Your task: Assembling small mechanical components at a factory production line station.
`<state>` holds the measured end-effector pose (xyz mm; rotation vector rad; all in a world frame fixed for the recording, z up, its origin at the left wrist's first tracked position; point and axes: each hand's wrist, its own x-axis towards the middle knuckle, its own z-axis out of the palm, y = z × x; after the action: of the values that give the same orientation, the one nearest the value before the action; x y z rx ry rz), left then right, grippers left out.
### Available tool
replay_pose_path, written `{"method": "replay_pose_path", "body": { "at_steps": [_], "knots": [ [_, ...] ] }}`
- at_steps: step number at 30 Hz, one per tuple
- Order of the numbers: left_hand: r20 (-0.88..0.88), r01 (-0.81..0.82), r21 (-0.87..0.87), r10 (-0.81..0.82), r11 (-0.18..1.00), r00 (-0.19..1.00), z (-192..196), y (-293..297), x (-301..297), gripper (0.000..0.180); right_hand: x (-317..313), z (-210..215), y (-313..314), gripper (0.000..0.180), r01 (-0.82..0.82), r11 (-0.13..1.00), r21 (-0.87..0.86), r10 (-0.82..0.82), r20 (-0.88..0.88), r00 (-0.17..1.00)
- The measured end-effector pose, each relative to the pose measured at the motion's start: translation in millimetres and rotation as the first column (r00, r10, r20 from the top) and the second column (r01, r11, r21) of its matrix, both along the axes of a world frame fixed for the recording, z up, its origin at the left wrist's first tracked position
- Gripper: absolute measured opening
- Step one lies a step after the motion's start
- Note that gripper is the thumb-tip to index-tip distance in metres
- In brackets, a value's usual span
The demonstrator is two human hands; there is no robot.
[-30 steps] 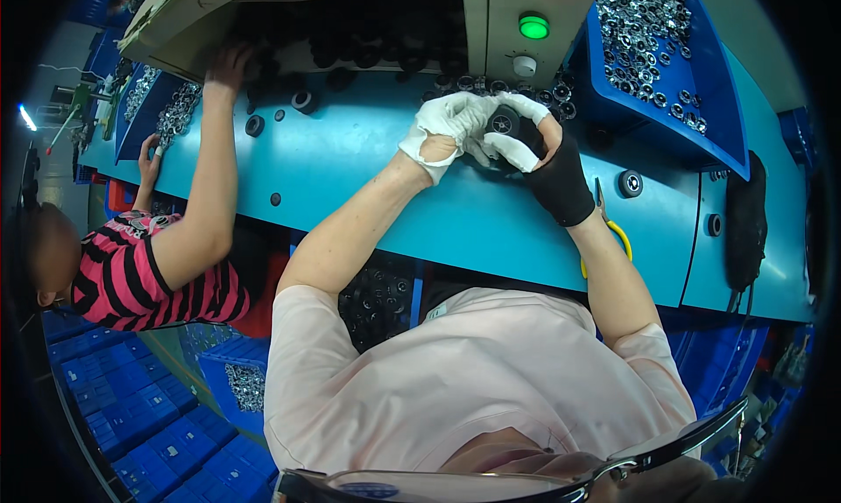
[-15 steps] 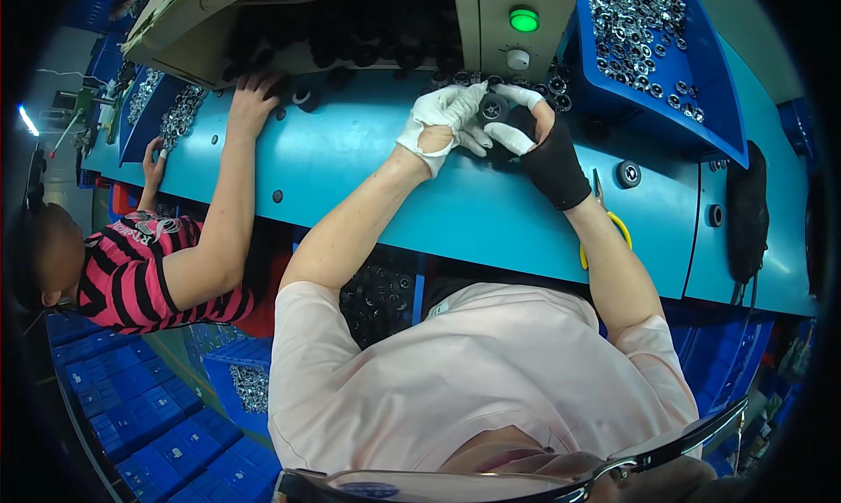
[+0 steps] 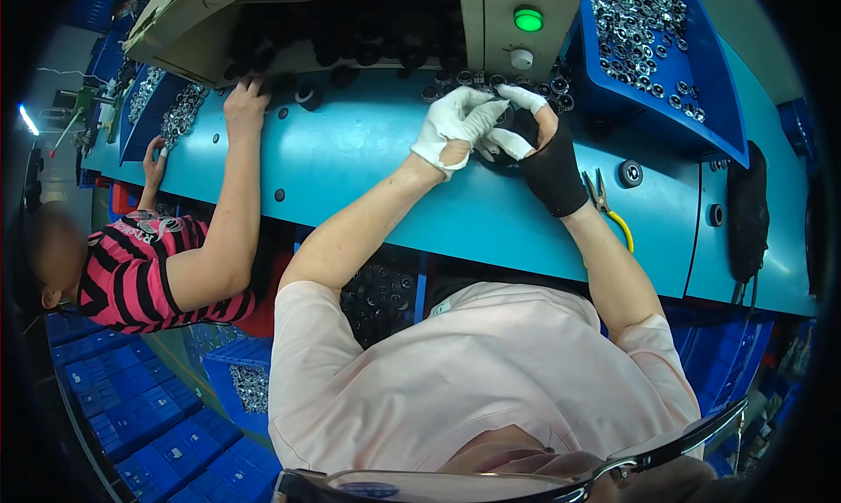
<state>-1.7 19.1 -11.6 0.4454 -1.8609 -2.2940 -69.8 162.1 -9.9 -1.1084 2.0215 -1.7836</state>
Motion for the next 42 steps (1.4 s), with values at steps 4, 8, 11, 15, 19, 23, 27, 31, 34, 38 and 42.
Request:
{"method": "replay_pose_path", "body": {
  "at_steps": [4,8,11,15,19,23,27,31,34,38,42],
  "knots": [
    [-0.03,-0.012,0.03,0.013,0.999,0.999,-1,1,-1,0.032,3,0,0,0.048,0.0,0.998,-0.065,0.01,0.151,0.988],
    [-0.029,0.051,0.23,-0.046,0.972,0.999,5,-6,1,0.031,-4,0,1,0.045,0.038,0.999,0.009,-0.038,-0.002,0.999],
    [-0.136,0.059,0.131,-0.042,0.99,0.99,8,-7,1,0.035,-5,3,3,0.041,0.015,1.0,-0.019,-0.011,0.203,0.979],
    [-0.34,0.106,-0.023,-0.107,0.994,0.934,12,-9,4,0.035,-12,1,8,0.038,0.023,0.997,-0.067,-0.021,0.024,0.999],
    [-0.5,-0.032,-0.215,-0.082,0.976,0.862,3,-6,0,0.052,-15,7,7,0.037,0.01,0.984,-0.179,0.075,0.464,0.883],
    [-0.405,-0.049,-0.307,-0.084,0.95,0.911,7,-3,1,0.063,-12,11,6,0.037,0.002,0.994,-0.107,0.047,0.462,0.886],
    [-0.363,-0.006,-0.316,-0.115,0.949,0.925,4,-7,0,0.063,-14,7,6,0.036,0.051,0.993,-0.106,0.001,0.443,0.897],
    [-0.229,0.061,-0.059,-0.073,0.996,0.971,13,-7,1,0.05,-13,5,7,0.034,0.034,0.995,-0.097,0.005,0.38,0.925],
    [-0.02,0.076,-0.111,-0.079,0.991,0.997,20,-4,4,0.031,-7,3,8,0.032,0.003,0.998,-0.063,0.02,0.367,0.93],
    [0.042,0.019,-0.015,-0.019,1.0,0.999,14,-2,2,0.03,1,-3,5,0.033,0.081,0.996,-0.037,-0.08,0.016,0.997],
    [0.013,-0.017,-0.171,0.02,0.985,1.0,37,-19,18,0.031,-28,5,5,0.032,0.102,0.991,-0.085,-0.103,-0.003,0.995]
  ]
}}
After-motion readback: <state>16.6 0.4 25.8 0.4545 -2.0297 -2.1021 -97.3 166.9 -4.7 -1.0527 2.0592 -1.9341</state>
